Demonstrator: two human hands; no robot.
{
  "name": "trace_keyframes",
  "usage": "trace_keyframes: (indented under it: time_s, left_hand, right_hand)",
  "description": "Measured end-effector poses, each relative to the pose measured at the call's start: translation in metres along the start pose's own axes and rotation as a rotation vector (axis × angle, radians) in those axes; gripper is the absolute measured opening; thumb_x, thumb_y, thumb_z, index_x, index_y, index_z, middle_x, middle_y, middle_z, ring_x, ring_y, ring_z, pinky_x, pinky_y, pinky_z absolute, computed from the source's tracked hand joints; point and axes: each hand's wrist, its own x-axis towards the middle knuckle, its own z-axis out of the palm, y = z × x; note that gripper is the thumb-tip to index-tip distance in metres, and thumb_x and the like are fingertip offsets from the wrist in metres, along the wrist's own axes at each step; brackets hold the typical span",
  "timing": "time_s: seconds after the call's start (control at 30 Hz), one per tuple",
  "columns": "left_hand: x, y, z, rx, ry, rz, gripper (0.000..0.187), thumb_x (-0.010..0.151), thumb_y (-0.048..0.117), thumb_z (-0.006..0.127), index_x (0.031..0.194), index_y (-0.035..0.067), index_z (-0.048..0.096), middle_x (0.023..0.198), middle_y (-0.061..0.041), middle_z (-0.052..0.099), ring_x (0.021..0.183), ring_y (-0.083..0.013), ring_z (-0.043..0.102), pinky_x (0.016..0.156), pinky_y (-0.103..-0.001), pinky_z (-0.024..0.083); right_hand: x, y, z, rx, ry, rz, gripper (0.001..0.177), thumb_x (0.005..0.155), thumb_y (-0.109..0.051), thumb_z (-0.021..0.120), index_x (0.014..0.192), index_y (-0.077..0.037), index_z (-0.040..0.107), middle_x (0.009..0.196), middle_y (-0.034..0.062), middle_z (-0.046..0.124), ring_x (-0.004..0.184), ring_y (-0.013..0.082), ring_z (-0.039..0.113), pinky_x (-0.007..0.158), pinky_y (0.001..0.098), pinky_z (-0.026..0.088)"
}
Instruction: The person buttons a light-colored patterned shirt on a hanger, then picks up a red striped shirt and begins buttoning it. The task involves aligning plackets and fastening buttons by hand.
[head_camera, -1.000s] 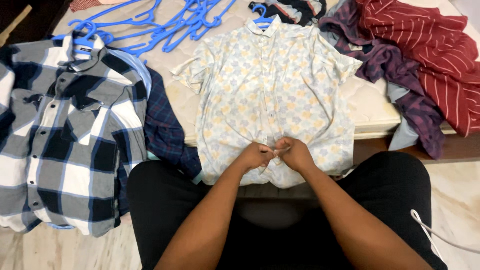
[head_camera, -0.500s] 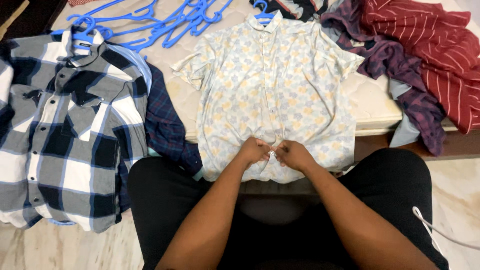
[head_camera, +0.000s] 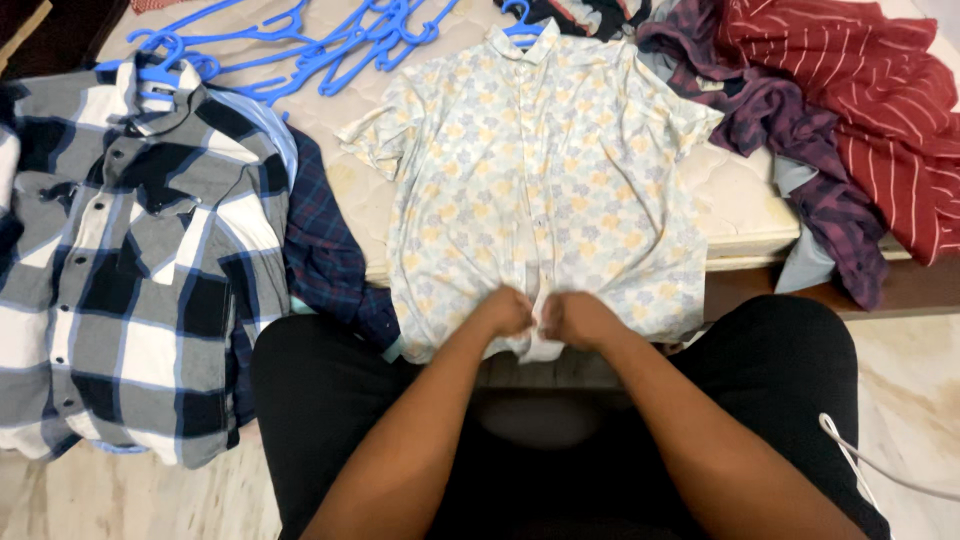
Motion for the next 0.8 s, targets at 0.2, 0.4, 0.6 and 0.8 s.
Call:
trace_keyframes:
  time_s: [0.2, 0.4, 0.6, 0.8]
  left_hand:
    - [-0.044, 0.053, -0.006, 0.269, -0.050, -0.222, 0.014, 0.078, 0.009, 0.073, 0.089, 0.002, 0.076, 0.092, -0.019, 0.075, 0.089, -0.0350, 0.075, 0.075, -0.046, 0.060]
    - [-0.057, 0.063, -0.034, 0.146, 0.565, -0.092, 0.011, 0.082, 0.009, 0.067, 0.088, 0.007, 0.076, 0.094, -0.020, 0.073, 0.093, -0.0390, 0.069, 0.082, -0.050, 0.055]
    - [-0.055, 0.060, -0.032, 0.006, 0.885, 0.028, 0.012, 0.086, 0.014, 0.070, 0.090, 0.003, 0.070, 0.094, -0.020, 0.066, 0.094, -0.0395, 0.063, 0.083, -0.049, 0.051]
    - [-0.051, 0.067, -0.027, 0.094, 0.896, 0.220, 0.021, 0.084, 0.015, 0.072, 0.101, 0.003, 0.069, 0.098, -0.016, 0.066, 0.095, -0.0376, 0.062, 0.083, -0.049, 0.049]
  right_hand:
    - [-0.001, -0.001, 0.010, 0.125, 0.110, 0.102, 0.019, 0.078, -0.026, 0.080, 0.085, -0.009, 0.074, 0.083, 0.0111, 0.075, 0.077, 0.0289, 0.071, 0.073, 0.0407, 0.056]
    - [-0.008, -0.030, -0.023, 0.375, 0.617, 0.229, 0.009, 0.080, -0.012, 0.072, 0.085, -0.005, 0.069, 0.076, 0.0119, 0.072, 0.069, 0.0275, 0.071, 0.067, 0.0382, 0.056]
    - [0.001, -0.046, -0.017, 0.387, 0.775, 0.123, 0.007, 0.080, -0.003, 0.071, 0.085, -0.002, 0.066, 0.080, 0.0137, 0.070, 0.073, 0.0275, 0.070, 0.070, 0.0372, 0.057]
    - [0.006, -0.047, -0.003, 0.423, 0.791, 0.090, 0.010, 0.086, 0.000, 0.070, 0.094, -0.002, 0.064, 0.092, 0.0163, 0.068, 0.079, 0.0294, 0.070, 0.070, 0.0388, 0.056]
